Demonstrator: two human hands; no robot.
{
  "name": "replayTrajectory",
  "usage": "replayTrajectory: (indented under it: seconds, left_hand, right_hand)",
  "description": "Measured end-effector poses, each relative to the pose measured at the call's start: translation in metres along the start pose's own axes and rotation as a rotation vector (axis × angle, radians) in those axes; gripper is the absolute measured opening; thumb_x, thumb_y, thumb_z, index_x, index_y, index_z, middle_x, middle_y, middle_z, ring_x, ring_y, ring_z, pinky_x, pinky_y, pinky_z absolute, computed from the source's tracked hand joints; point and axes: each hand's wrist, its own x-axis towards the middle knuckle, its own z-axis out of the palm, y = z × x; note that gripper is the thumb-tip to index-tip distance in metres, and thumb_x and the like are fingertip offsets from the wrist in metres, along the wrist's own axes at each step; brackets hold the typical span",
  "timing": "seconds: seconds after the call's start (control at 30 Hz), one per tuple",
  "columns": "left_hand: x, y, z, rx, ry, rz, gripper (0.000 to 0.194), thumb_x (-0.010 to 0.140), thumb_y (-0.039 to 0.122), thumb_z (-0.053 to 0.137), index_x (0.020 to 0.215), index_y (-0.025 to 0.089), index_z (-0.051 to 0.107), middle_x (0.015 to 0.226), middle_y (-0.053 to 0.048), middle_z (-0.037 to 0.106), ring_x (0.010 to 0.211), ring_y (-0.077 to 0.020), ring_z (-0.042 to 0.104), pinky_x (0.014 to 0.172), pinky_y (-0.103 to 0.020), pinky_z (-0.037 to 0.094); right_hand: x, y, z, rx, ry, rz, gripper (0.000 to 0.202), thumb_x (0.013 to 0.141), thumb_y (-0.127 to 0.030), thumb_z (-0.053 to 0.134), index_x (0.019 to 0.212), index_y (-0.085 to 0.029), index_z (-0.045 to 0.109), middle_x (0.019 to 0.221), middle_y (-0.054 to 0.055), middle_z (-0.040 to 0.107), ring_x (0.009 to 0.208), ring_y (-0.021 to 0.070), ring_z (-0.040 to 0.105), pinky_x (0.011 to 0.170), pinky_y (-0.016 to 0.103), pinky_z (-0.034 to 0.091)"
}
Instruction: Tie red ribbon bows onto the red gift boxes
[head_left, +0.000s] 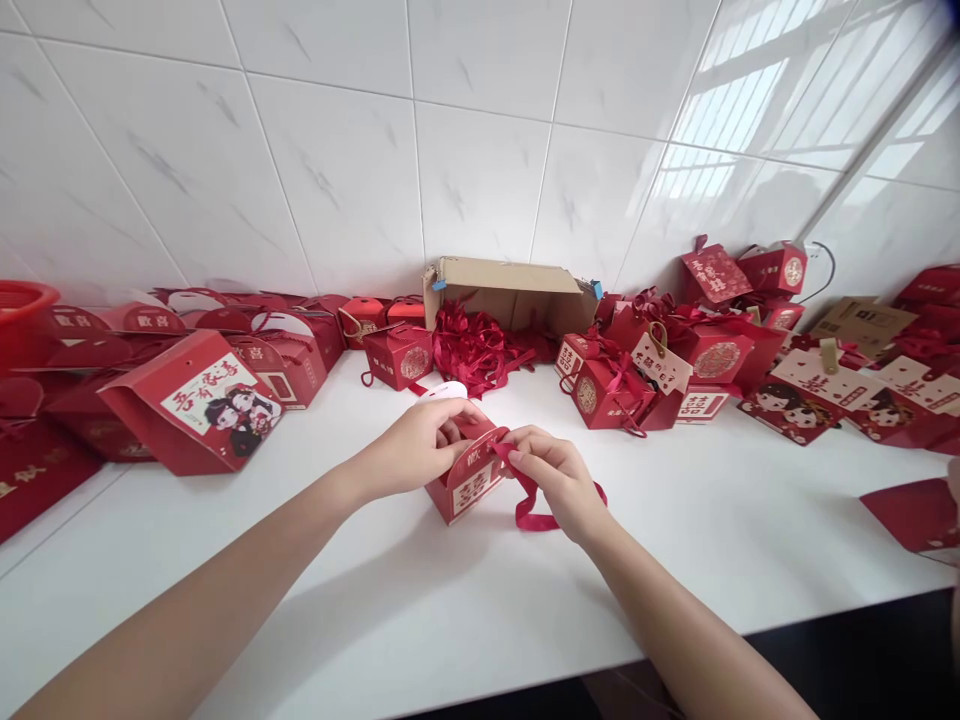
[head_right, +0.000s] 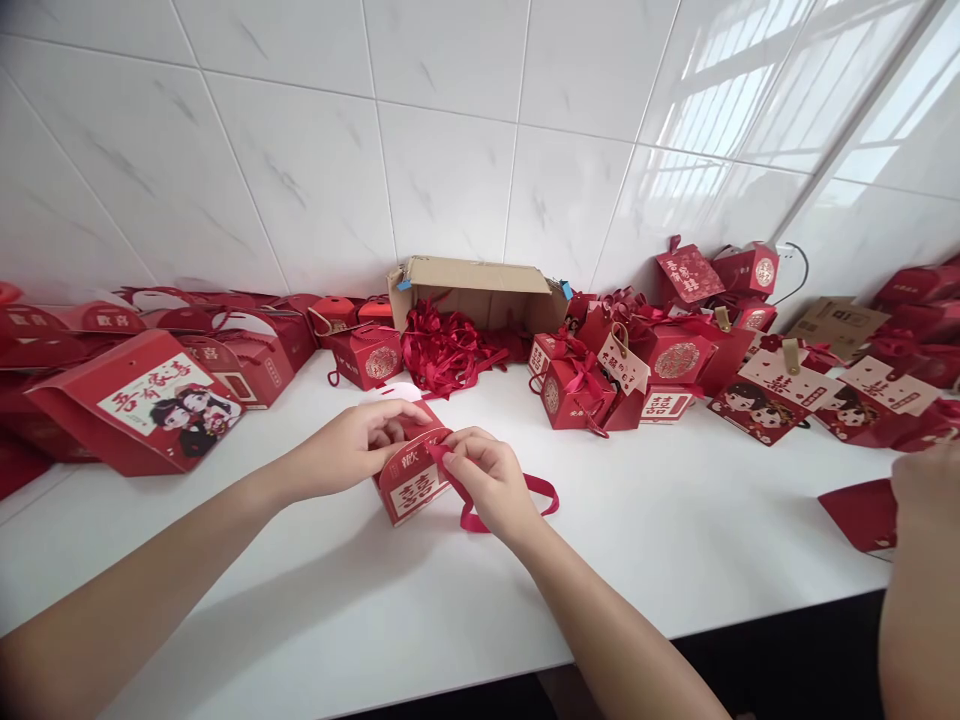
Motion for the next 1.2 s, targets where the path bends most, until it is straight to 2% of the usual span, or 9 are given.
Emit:
replayTrajectory:
  seconds: [0.17, 0.27, 0.4, 0.57, 0.77, 1.03, 1.2]
  left_hand:
    - [-0.0002, 0.0008, 0.0012, 0.059, 0.075, 0.035, 0.024, 0.076, 0.036, 0.063, 0.095, 0.021, 0.063, 0.088, -0.003, 0.065, 0.067, -0.0145, 0.059, 0.056, -0.025, 0.048]
    - [0.0004, -0.0014, 0.0012, 0.081, 0.025, 0.017, 0.019, 0.077, 0.032, 0.061, 0.092, 0.021, 0.063, 0.084, -0.002, 0.065, 0.065, -0.0135, 0.057, 0.054, -0.024, 0.047]
    - [0.0013, -0.0028, -0.0005, 0.078, -0.014, 0.011, 0.015, 0.079, 0.03, 0.058, 0.089, 0.02, 0.063, 0.084, -0.003, 0.065, 0.07, -0.0153, 0.06, 0.059, -0.026, 0.049]
    - [0.0014, 0.0009, -0.0012, 0.062, -0.053, 0.018, 0.016, 0.08, 0.03, 0.057, 0.09, 0.018, 0.062, 0.085, -0.003, 0.065, 0.075, -0.0164, 0.062, 0.064, -0.028, 0.051]
    - [-0.0001, 0.0034, 0.0003, 0.036, -0.058, 0.0, 0.021, 0.083, 0.038, 0.057, 0.091, 0.019, 0.061, 0.085, -0.003, 0.065, 0.074, -0.015, 0.06, 0.063, -0.026, 0.049]
    - [0.0022, 0.0023, 0.0009, -0.017, -0.059, 0.004, 0.024, 0.081, 0.04, 0.061, 0.092, 0.019, 0.062, 0.087, -0.003, 0.065, 0.077, -0.0163, 0.061, 0.067, -0.028, 0.05]
    - [0.003, 0.0026, 0.0005, -0.031, -0.068, -0.008, 0.027, 0.081, 0.042, 0.061, 0.093, 0.018, 0.061, 0.086, -0.003, 0.065, 0.076, -0.0163, 0.061, 0.067, -0.028, 0.05]
  right_hand:
    - [-0.0005, 0.0025, 0.0007, -0.033, 0.021, -0.02, 0.028, 0.08, -0.037, 0.061, 0.059, -0.019, 0.059, 0.089, 0.005, 0.056, 0.082, 0.0181, 0.054, 0.076, 0.032, 0.044]
    - [-0.0018, 0.0011, 0.0025, -0.034, 0.02, -0.034, 0.029, 0.08, -0.037, 0.061, 0.058, -0.018, 0.058, 0.088, 0.004, 0.054, 0.079, 0.0171, 0.052, 0.072, 0.03, 0.043]
    - [-0.0034, -0.001, 0.0035, -0.004, -0.016, -0.04, 0.03, 0.079, -0.033, 0.062, 0.055, -0.017, 0.056, 0.09, 0.004, 0.052, 0.079, 0.0161, 0.051, 0.069, 0.029, 0.042]
    - [-0.0031, -0.0006, 0.0036, 0.004, -0.003, -0.014, 0.028, 0.079, -0.034, 0.063, 0.057, -0.017, 0.061, 0.088, 0.004, 0.051, 0.076, 0.0149, 0.051, 0.067, 0.029, 0.041]
    - [-0.0018, 0.0015, 0.0016, 0.022, 0.0, -0.009, 0.026, 0.081, -0.034, 0.062, 0.06, -0.018, 0.066, 0.088, 0.004, 0.052, 0.076, 0.015, 0.05, 0.065, 0.028, 0.04]
    - [0.0008, 0.003, -0.0022, 0.225, -0.038, 0.059, 0.019, 0.079, -0.028, 0.064, 0.064, -0.019, 0.07, 0.082, 0.002, 0.054, 0.074, 0.0136, 0.051, 0.072, 0.028, 0.04]
    - [0.0014, -0.0027, -0.0013, 0.289, -0.037, 0.109, 0.02, 0.077, -0.026, 0.063, 0.059, -0.017, 0.068, 0.078, 0.003, 0.056, 0.067, 0.0121, 0.049, 0.066, 0.026, 0.039]
